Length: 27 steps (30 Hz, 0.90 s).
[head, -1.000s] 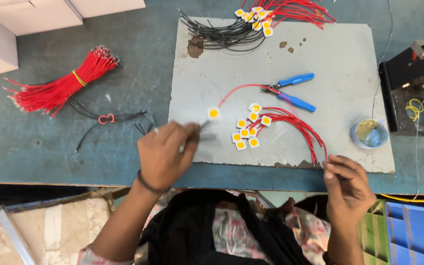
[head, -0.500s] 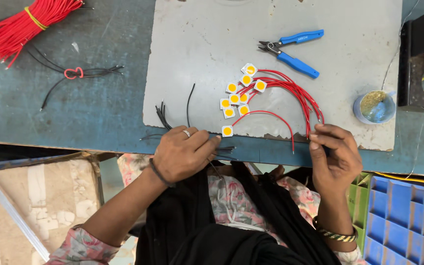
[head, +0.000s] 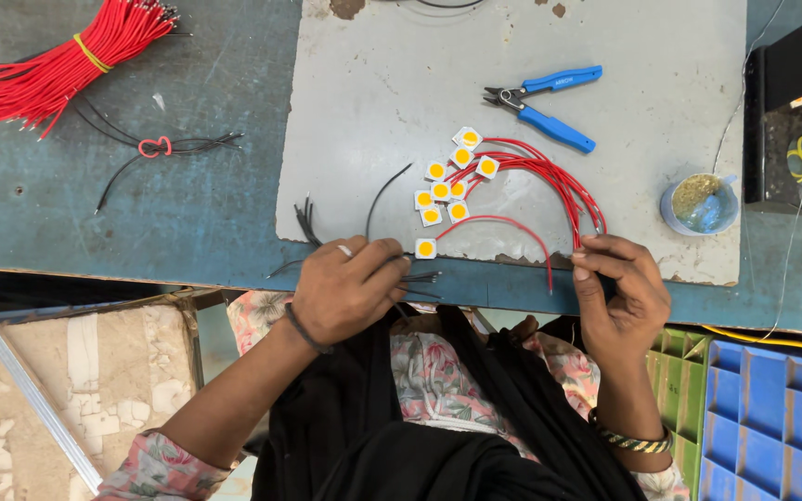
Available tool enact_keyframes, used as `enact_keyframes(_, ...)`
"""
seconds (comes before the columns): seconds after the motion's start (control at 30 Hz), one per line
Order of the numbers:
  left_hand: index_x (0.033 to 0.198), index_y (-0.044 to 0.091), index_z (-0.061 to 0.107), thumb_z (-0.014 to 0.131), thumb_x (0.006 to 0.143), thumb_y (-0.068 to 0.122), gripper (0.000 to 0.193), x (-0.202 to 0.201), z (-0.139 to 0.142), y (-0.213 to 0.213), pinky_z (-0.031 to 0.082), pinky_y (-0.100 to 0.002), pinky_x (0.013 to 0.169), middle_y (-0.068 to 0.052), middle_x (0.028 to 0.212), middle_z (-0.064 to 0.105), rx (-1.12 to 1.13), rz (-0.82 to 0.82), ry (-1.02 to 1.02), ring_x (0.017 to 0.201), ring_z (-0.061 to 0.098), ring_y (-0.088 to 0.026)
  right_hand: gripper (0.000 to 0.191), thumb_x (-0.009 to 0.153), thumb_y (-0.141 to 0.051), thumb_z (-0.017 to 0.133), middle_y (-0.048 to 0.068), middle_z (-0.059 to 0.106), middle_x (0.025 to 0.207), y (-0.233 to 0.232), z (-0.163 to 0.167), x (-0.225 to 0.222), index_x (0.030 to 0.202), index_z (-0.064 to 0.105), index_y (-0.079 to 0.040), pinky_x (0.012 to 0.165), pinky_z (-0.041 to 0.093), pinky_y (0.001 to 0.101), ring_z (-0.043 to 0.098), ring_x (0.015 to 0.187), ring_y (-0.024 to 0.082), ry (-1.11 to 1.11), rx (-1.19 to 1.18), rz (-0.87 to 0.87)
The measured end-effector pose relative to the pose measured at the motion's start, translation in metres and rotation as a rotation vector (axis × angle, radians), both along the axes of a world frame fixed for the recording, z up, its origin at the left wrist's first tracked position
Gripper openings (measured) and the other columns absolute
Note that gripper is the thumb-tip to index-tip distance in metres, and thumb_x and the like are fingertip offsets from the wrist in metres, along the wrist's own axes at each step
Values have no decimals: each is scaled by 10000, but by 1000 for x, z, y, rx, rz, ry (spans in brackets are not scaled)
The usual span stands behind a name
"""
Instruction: The person solders red and black wires onto small LED chip modules arranged on a work board, using a soldering iron with solder from a spool feeder. They reposition each module and wire by hand as they work, then dip a wire end into a small cup of flux powder and handle pliers.
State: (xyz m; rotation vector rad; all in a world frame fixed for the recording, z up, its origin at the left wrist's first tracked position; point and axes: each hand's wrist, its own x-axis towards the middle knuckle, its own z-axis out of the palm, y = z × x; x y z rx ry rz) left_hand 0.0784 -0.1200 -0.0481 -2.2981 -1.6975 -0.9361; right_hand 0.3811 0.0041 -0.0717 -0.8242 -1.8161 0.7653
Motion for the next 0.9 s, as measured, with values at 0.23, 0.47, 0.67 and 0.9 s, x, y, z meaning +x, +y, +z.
enact_keyframes(0.23, 997, 130, 728, 821, 898, 92, 141, -46, 26, 14, 494, -397, 624, -96, 1054, 642, 166, 676, 1, 798, 640, -267, 111, 983, 68, 705, 138, 664, 1221, -6, -3, 8, 1079, 717, 15, 980, 547, 289, 659, 1109, 180, 42, -57, -13)
enact_keyframes(0.47, 1165, -19, 681, 751, 842, 122, 359, -24, 17, 41, 525, -450, 730, -156, 937, 642, 71, 452, -333, 850, 644, -333, 118, 956, 64, 712, 132, 684, 1181, -2, 7, 6, 1056, 733, 4, 961, 543, 292, 670, 1082, 187, -28, -15, -52)
enact_keyframes(0.67, 1117, -24, 691, 698, 916, 122, 248, 5, 12, 39, 486, -456, 771, -171, 908, 685, -97, 278, -490, 836, 623, -352, 114, 944, 50, 716, 126, 696, 1174, -2, 11, -1, 1042, 733, -7, 961, 543, 296, 683, 1079, 187, -54, 15, -52)
enact_keyframes(0.9, 1157, 8, 697, 649, 859, 96, 315, -2, 21, 33, 471, -399, 777, -122, 891, 673, -125, 189, -618, 839, 595, -293, 133, 945, 37, 709, 118, 713, 1191, 3, 40, -21, 1056, 742, -30, 987, 547, 319, 692, 1103, 214, -80, 48, -48)
